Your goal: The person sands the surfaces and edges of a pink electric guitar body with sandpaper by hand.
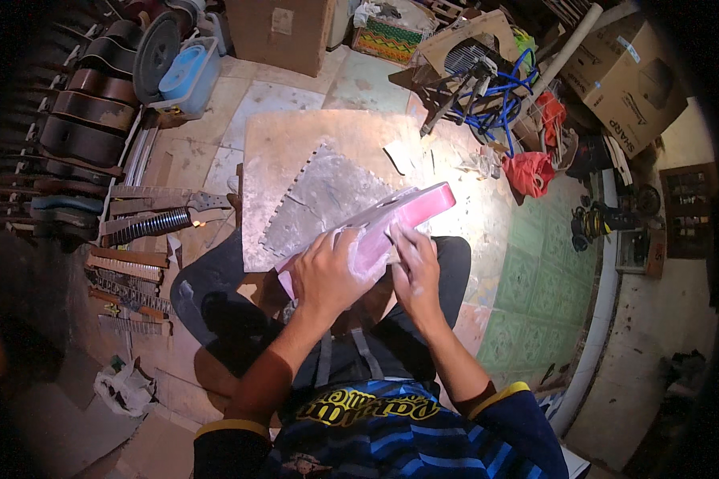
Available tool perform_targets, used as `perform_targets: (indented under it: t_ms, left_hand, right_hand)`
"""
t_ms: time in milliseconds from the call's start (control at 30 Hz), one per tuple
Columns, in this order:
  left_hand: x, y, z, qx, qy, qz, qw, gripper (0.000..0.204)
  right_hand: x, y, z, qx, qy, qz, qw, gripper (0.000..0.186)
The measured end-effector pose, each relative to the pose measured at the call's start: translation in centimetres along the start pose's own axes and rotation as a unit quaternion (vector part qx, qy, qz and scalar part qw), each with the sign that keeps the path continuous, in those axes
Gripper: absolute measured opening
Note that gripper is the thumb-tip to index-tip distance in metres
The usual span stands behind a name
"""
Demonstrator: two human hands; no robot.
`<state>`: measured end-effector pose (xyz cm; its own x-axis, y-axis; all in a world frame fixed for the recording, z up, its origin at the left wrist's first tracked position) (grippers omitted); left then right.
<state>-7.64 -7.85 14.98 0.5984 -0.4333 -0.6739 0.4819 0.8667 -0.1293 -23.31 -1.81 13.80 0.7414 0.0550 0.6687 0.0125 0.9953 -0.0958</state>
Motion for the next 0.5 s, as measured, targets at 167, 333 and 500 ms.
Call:
perform_targets:
  t_ms: [167, 333, 500]
  left_hand:
    - [-0.3, 0.4, -0.2, -0.019, -0.009, -0.013, 1.0, 0.052]
    - [-0.2, 0.0, 0.4, -0.018, -0.002, -0.012, 1.0, 0.051]
    - [-0.1, -0.3, 0.2, -0.014, -0.005, -0.006, 1.0, 0.051]
  right_hand:
    - [0.0, -0.7, 0.2, -0.012, 0.067, 0.007, 0.998, 0.071]
    - [0.1, -0.3, 0.1, -0.008, 0.08, 0.016, 0.997, 0.073]
    - [-0.8, -0.3, -0.3, -0.033, 0.022, -0.001, 0.999, 0.072]
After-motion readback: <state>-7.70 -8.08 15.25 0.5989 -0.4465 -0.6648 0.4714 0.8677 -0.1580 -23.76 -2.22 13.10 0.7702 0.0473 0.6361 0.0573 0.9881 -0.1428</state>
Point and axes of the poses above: each hand's wrist, its own y-axis away from the middle knuckle, its own z-axis out of the back of the hand, x = y × z, the point moved 9 cm from there along -y, towards the middle knuckle, and after that the axes turned 14 degrees about x, right-handed, at the moved point
